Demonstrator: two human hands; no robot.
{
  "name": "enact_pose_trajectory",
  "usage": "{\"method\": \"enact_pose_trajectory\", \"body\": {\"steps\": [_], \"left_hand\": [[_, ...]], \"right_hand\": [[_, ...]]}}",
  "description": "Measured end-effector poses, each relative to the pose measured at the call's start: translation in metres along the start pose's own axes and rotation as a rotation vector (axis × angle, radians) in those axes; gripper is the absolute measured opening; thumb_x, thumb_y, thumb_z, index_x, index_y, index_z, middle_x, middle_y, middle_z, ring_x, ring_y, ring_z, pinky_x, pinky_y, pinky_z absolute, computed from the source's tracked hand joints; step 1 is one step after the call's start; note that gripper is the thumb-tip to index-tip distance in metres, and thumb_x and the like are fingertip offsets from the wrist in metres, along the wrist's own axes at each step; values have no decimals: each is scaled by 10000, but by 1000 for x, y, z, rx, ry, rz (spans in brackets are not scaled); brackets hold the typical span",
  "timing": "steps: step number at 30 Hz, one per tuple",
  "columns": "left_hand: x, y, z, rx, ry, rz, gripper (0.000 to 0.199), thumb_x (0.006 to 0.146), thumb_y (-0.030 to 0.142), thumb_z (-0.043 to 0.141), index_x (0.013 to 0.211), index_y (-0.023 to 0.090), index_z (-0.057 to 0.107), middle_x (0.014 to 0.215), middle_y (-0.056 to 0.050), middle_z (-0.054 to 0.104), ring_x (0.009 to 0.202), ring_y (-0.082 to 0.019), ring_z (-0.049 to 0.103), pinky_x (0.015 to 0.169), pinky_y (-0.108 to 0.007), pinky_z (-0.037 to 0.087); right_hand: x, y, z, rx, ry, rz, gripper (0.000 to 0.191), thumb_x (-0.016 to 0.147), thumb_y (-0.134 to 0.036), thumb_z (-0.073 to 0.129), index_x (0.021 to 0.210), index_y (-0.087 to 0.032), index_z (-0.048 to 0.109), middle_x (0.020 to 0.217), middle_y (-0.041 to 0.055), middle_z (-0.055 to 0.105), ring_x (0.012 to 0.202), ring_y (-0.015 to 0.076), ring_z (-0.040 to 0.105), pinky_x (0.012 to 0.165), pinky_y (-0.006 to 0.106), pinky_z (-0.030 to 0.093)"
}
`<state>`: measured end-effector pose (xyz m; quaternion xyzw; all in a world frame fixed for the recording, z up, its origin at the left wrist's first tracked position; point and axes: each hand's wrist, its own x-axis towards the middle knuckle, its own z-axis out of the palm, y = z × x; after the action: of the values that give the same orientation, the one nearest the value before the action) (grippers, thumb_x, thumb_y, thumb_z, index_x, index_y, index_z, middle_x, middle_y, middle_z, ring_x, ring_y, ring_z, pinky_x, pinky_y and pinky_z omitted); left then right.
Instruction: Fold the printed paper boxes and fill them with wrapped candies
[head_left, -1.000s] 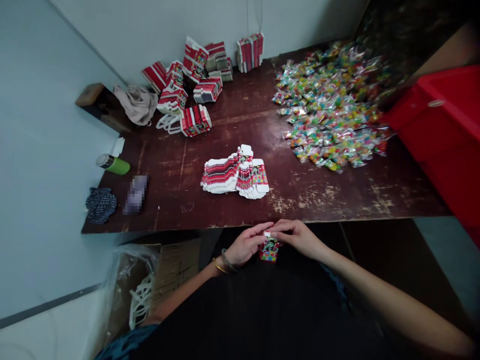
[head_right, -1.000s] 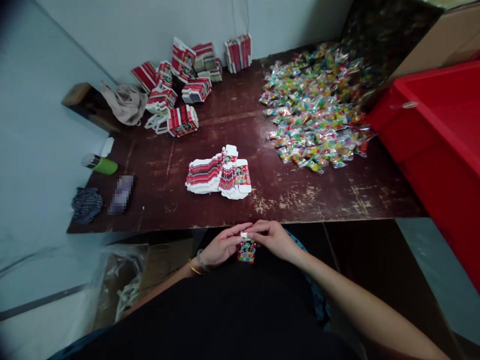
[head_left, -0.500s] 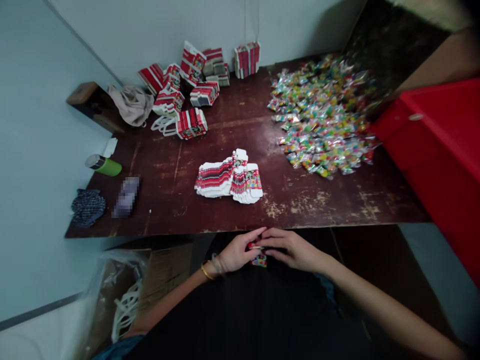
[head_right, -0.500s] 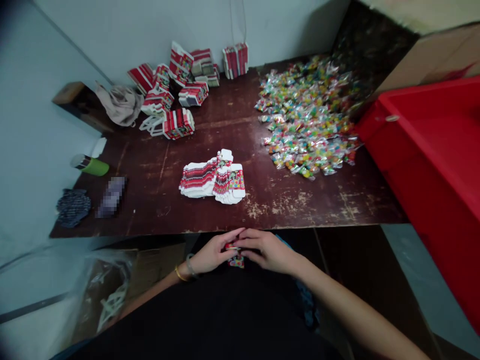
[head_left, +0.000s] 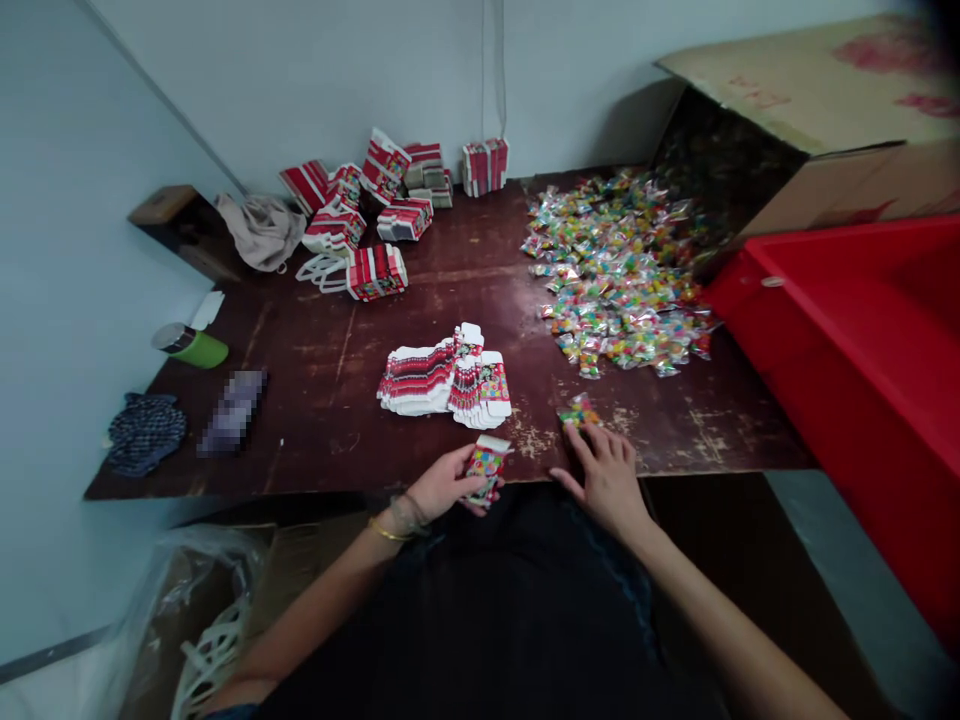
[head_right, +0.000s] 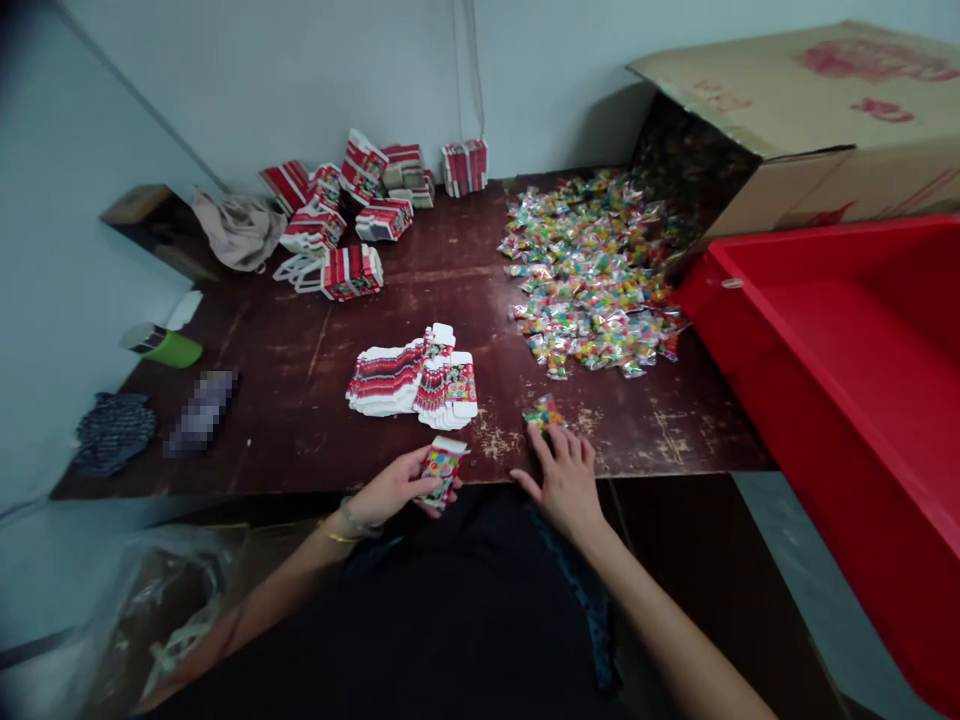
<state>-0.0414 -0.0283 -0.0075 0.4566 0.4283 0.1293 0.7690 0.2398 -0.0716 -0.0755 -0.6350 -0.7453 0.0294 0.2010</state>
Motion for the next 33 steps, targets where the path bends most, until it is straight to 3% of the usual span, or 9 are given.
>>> {"method": "enact_pose_trajectory", "body": {"steps": [3,6,10,15,19,21,26,30,33], "left_hand": [[22,-6,14,-169,22,67,544,755,349,695,1210,162,464,1068,-128,643,883,-227,661,618,-298,556],[35,-9,21,-260,22,102,517,757,327,686,1199,178,464,1066,-112,626,850,-207,660,560,-264,556],[38,-11,23,-279,70,113,536,755,297,674,1231,192,451,1042,-92,607,808,-181,643,556,-260,561],[39,-14,35,-118,62,122,555,754,261,665,1270,197,471,1045,-79,577,803,-160,604,555,-238,538],[38,-10,43,2,68,159,487,787,225,614,1255,197,483,1003,-62,562,788,-142,587,548,-207,517],[36,-7,44,56,97,188,475,783,213,609,1241,196,486,992,-53,550,773,-138,582,544,-211,518],[33,-9,44,13,74,166,408,758,352,677,1097,159,555,944,-45,547,799,-157,567,549,-236,529],[34,-14,41,-196,45,51,595,823,647,484,1064,122,625,901,-104,623,774,-201,600,546,-288,523],[34,-12,41,-225,23,13,609,805,638,501,1060,106,651,865,-121,651,762,-220,608,535,-284,497]], "right_hand": [[-10,-9,-3,33,-58,-65,751,833,-489,633,1482,-258,334,1424,157,447,1269,383,392,1038,572,294],[-19,0,-5,97,-70,-145,580,895,-306,581,1446,-273,402,1409,129,495,1276,350,421,1034,560,319],[-25,-8,-12,423,-114,-242,358,945,-201,488,1278,-292,582,1145,77,680,998,241,618,856,415,494],[17,-41,-39,736,-31,80,164,920,-322,564,1017,-256,678,963,48,715,860,217,666,757,342,539],[54,-48,-46,713,68,107,150,912,-342,572,918,-241,682,879,46,691,799,206,642,741,343,524],[60,-50,-43,663,51,22,167,916,-342,564,910,-244,699,929,59,674,874,219,623,809,375,512],[45,-57,-38,574,-97,-217,212,922,-321,546,882,-277,749,1399,48,489,1296,321,393,1064,544,327],[26,-54,-36,900,3,133,217,908,-351,568,1063,-279,703,1315,73,545,1158,268,530,981,464,445],[20,-54,-30,1295,-229,449,249,854,-429,630,1012,-243,682,996,54,662,809,194,628,705,337,542]]}}
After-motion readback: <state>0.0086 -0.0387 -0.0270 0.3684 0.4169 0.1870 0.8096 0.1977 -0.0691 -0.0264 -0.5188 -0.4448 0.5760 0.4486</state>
